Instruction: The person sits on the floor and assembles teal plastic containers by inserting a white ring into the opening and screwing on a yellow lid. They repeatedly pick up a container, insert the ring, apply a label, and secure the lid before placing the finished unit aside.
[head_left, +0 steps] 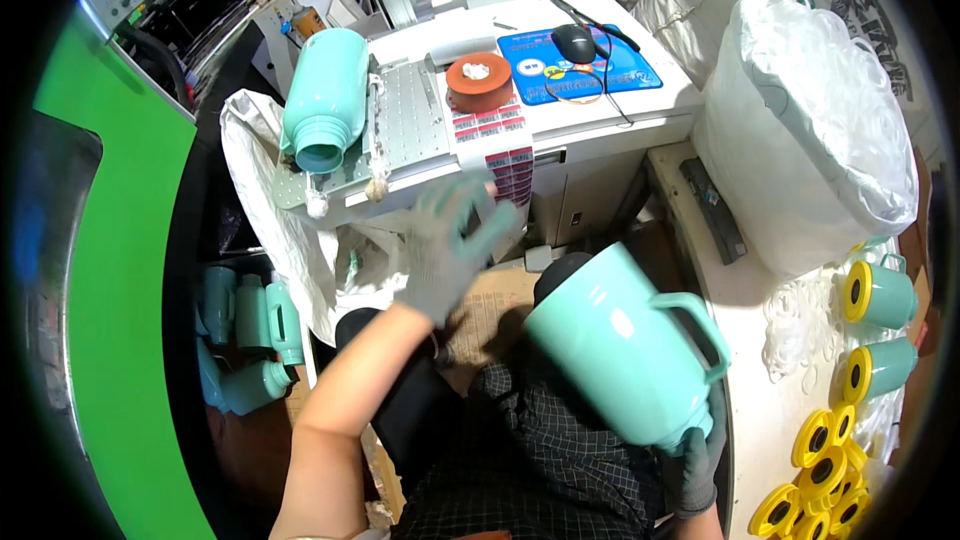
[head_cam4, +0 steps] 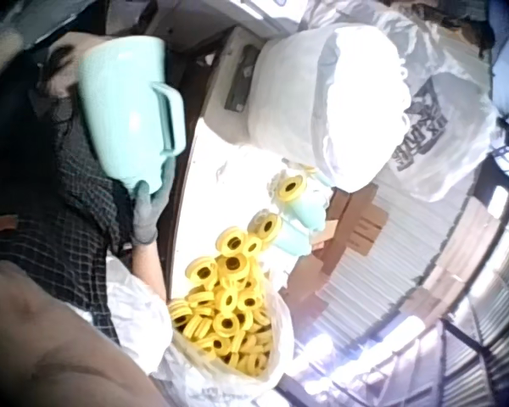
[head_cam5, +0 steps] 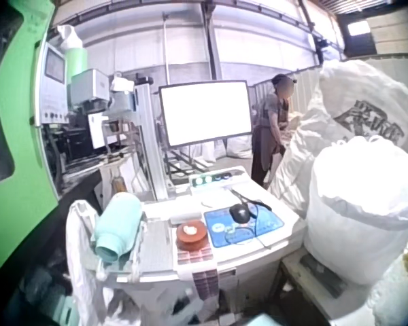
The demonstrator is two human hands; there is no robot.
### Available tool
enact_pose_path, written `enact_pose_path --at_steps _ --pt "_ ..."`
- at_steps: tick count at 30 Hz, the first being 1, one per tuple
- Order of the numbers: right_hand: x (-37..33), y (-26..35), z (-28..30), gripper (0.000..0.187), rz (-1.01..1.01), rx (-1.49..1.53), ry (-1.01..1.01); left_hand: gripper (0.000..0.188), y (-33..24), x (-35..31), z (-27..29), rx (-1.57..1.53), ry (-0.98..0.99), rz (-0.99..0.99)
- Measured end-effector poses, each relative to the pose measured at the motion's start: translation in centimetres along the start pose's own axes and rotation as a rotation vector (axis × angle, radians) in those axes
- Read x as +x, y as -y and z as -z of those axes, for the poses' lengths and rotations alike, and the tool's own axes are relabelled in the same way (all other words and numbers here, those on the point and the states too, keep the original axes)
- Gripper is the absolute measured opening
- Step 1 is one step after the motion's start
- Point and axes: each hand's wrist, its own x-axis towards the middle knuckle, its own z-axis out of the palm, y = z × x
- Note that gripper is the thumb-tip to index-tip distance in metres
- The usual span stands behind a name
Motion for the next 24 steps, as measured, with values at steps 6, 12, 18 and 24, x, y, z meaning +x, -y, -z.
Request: enact_pose_path --at_steps 6,12,18,24 --pt "1.7 -1.3 -1.2 0.114 0.288 -0.4 -0.017 0.038 10.2 3.9 -4.6 0.329 0.073 -0.088" --pt "2.2 -2.7 -1.5 0.115 0.291 -0.325 0.002 0.032 10.3 4.6 -5.0 0.285 0.122 -0.052" --pt "2.6 -2.5 -2.4 0.122 0.374 -0.412 -0.051 0.023 10.1 4.4 -4.9 0.301 0.118 -0.062" --pt "1.8 -3.4 -2.4 0.115 0.457 -0.548 -0.099 0.018 10.7 4.0 -5.1 0.301 0.105 -0.107"
